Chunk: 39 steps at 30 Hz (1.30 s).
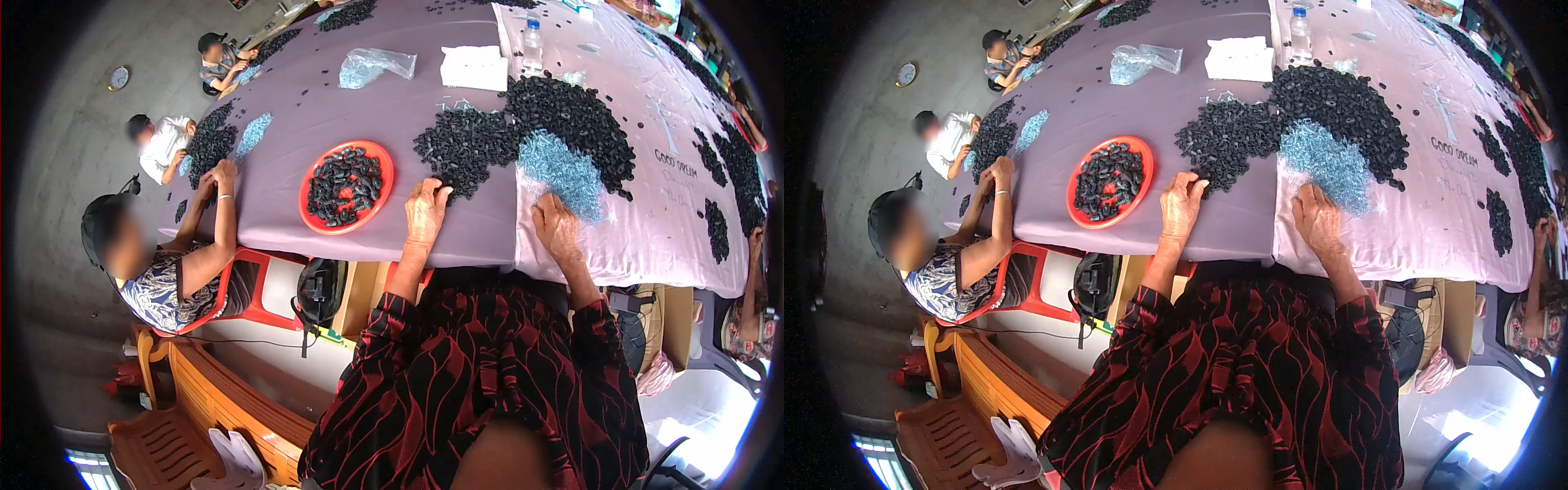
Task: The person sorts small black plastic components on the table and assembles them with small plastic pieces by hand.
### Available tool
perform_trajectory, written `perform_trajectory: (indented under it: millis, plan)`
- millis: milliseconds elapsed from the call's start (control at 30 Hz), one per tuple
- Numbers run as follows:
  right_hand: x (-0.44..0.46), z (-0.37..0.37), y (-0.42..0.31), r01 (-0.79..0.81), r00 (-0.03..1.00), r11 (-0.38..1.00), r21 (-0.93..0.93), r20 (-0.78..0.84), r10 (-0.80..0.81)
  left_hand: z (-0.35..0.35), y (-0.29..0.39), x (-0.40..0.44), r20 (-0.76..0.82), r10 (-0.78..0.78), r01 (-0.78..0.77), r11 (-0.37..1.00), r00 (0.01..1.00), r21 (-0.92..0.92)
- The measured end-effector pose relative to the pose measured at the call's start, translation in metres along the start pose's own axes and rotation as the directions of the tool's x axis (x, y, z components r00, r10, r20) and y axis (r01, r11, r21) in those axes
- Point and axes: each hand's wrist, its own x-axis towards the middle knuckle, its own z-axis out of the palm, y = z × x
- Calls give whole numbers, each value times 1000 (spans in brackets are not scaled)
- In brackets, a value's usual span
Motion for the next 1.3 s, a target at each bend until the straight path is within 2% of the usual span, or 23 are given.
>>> perform_trajectory:
  millis: [100, 167, 233, 467, 600, 700, 867, 967, 1300]
  plan:
    - [-4, -1, 1, -24, 1000, 1000, -4, 20, 24, -1, 2, -1, 73, -78, 82, 995, 994, -59]
    - [-1, -1, 1, -30, 999, 999, -27, 28, 30, 1, 2, 0, 47, -53, 57, 995, 997, -77]
    - [1, -1, 1, -27, 1000, 999, -32, 3, 27, 2, -2, 0, -12, 33, -33, 999, 999, 4]
    - [-1, 0, 1, -28, 999, 1000, -2, 25, 28, 0, -1, -1, -19, 5, -4, 997, 1000, 71]
    - [-1, -1, 0, -30, 999, 999, -11, 25, 30, 3, -8, -2, -39, 12, -10, 998, 999, 58]
    - [-1, -1, 1, -26, 999, 1000, 13, 19, 26, 4, -10, -3, -42, -46, 47, 999, 998, 25]
    - [-1, 2, 2, -24, 1000, 1000, 8, -8, 25, 4, -10, -1, -61, 37, -37, 999, 997, -6]
    - [-2, 3, 2, -24, 999, 1000, -3, -22, 24, 4, -12, -3, -28, -5, 4, 999, 1000, -48]
    - [-2, 5, 4, -33, 999, 998, -52, -10, 33, 3, -11, -2, -18, -2, 1, 998, 1000, -55]
